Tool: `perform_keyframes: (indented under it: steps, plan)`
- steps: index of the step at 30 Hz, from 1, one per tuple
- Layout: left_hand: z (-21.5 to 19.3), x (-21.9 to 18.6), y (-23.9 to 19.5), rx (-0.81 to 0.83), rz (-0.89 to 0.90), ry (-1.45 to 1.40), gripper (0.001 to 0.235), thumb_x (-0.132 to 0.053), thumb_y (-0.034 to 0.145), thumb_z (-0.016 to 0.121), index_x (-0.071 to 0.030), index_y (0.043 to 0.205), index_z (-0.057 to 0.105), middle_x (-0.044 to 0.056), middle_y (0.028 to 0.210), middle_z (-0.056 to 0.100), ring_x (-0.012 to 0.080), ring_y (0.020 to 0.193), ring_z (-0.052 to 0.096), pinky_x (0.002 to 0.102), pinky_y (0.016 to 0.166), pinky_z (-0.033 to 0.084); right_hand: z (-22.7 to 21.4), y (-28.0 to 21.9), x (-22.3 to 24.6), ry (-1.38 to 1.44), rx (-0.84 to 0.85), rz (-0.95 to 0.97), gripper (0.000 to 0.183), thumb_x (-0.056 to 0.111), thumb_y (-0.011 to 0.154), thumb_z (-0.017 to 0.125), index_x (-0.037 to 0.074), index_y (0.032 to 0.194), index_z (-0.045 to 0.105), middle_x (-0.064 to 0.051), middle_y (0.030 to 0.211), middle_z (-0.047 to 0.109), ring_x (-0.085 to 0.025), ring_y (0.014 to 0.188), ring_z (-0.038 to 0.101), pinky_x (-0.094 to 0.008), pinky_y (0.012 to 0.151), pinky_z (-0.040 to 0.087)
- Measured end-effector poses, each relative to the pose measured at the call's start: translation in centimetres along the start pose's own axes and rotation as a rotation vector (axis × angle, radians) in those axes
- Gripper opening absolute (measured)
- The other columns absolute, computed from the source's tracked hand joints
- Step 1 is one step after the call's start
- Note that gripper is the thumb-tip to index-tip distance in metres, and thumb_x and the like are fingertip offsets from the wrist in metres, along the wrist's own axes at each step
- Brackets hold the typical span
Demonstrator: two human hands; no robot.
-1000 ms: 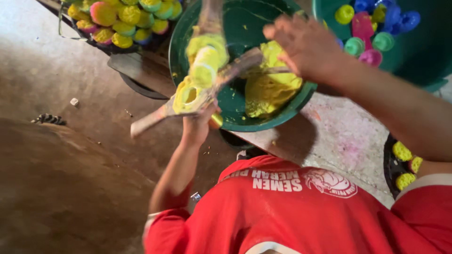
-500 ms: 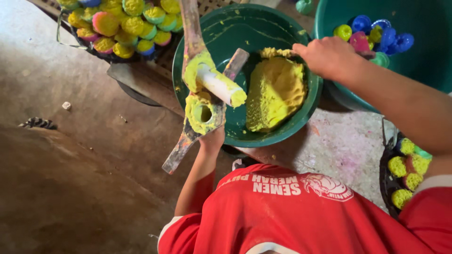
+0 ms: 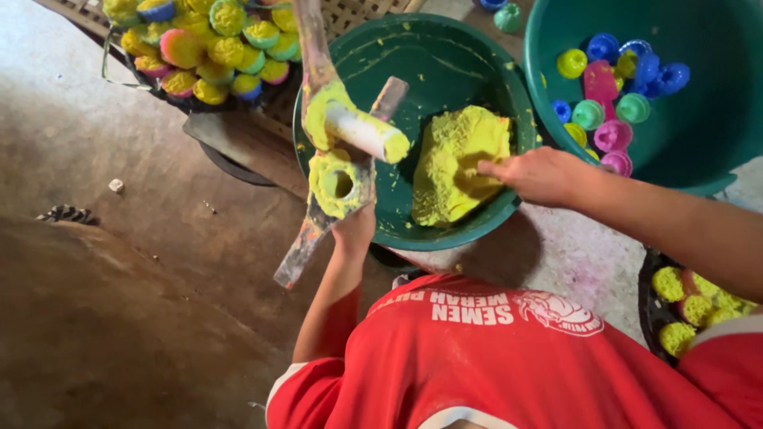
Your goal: The person fills small colorful plastic molds arranged in a basket with a yellow paste using a manual extruder tool. They repeatedly load the extruder from a green basin and press the paste into each mold cavity.
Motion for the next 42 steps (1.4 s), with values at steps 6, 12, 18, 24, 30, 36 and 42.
perform_keyframes:
  steps: [6, 12, 18, 24, 30, 36, 42]
  plan:
    - [-2.5, -1.4, 5.4, 0.023, -0.375, -0.615, 0.032, -0.002, 0.092, 0.075, -0.003, 0.123, 0.065, 0.01, 0.116, 0.071, 0.0234, 0.108, 0.069, 0.034, 0.096, 0.055, -7.1, -6.7, 2.4, 0.34, 0.059, 0.165, 0.037, 0.04, 0.095, 0.06, 0.036, 0.13, 0.071, -0.008, 0.094, 0.078, -0.031, 0.079, 0.074, -0.045, 0.072, 0.059]
    - [-8.2, -6.0, 12.1, 0.241, 0.033, -0.313, 0.064, -0.015, 0.078, 0.08, -0.005, 0.137, 0.056, 0.016, 0.141, 0.059, 0.0315, 0.115, 0.066, 0.037, 0.094, 0.053, -13.8, -10.0, 1.1, 0.563, -0.249, -0.121, 0.028, 0.035, 0.102, 0.057, 0.023, 0.124, 0.071, -0.004, 0.1, 0.078, -0.022, 0.078, 0.075, -0.036, 0.069, 0.059]
    - [-6.2, -7.9, 12.3, 0.463, 0.119, -0.244, 0.071, -0.03, 0.074, 0.085, -0.014, 0.138, 0.059, 0.009, 0.145, 0.061, 0.0322, 0.122, 0.061, 0.042, 0.095, 0.052, -16.4, -6.8, 5.5, -0.402, -0.376, 0.042, 0.011, 0.03, 0.091, 0.062, 0.021, 0.088, 0.068, -0.002, 0.074, 0.068, -0.022, 0.067, 0.069, -0.037, 0.055, 0.052]
    - [-3.8, -6.2, 9.9, 0.455, 0.051, -0.41, 0.072, -0.028, 0.083, 0.082, -0.013, 0.147, 0.051, 0.007, 0.145, 0.06, 0.0226, 0.13, 0.063, 0.036, 0.109, 0.052, -16.2, -5.9, 12.5, -0.455, -0.478, -0.178, 0.005, 0.019, 0.081, 0.063, 0.014, 0.083, 0.063, -0.003, 0.072, 0.065, -0.02, 0.061, 0.067, -0.033, 0.056, 0.053]
    - [-7.7, -3.7, 11.6, 0.302, 0.156, -0.155, 0.07, -0.023, 0.077, 0.083, -0.014, 0.14, 0.055, 0.006, 0.145, 0.061, 0.0251, 0.117, 0.066, 0.036, 0.092, 0.058, -19.7, -10.0, 10.9, -0.498, -0.362, 0.069, 0.012, 0.018, 0.088, 0.06, 0.017, 0.098, 0.067, -0.001, 0.08, 0.068, -0.018, 0.066, 0.07, -0.032, 0.053, 0.054]
    - [-7.5, -6.7, 11.4, 0.288, 0.098, -0.208, 0.076, -0.016, 0.075, 0.079, -0.007, 0.147, 0.053, 0.006, 0.139, 0.062, 0.028, 0.114, 0.066, 0.037, 0.086, 0.06, -11.5, -2.4, 13.3, -0.549, -0.558, -0.023, 0.015, 0.022, 0.084, 0.062, 0.013, 0.094, 0.067, -0.002, 0.074, 0.068, -0.017, 0.061, 0.07, -0.031, 0.05, 0.053]
    - [-8.4, -4.2, 11.4, 0.208, 0.06, -0.106, 0.072, -0.029, 0.078, 0.079, -0.012, 0.143, 0.052, 0.008, 0.125, 0.064, 0.0299, 0.1, 0.068, 0.038, 0.075, 0.058, -15.6, -9.5, 10.8, -0.3, -0.373, 0.086, 0.019, 0.017, 0.088, 0.058, 0.013, 0.103, 0.068, -0.005, 0.073, 0.069, -0.02, 0.062, 0.071, -0.035, 0.05, 0.056]
Point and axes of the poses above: each hand's wrist, its own y-axis towards the middle knuckle, its own z-axis out of the palm, x = y × z, the point moved 1 cm from there along y, towards the middle knuckle
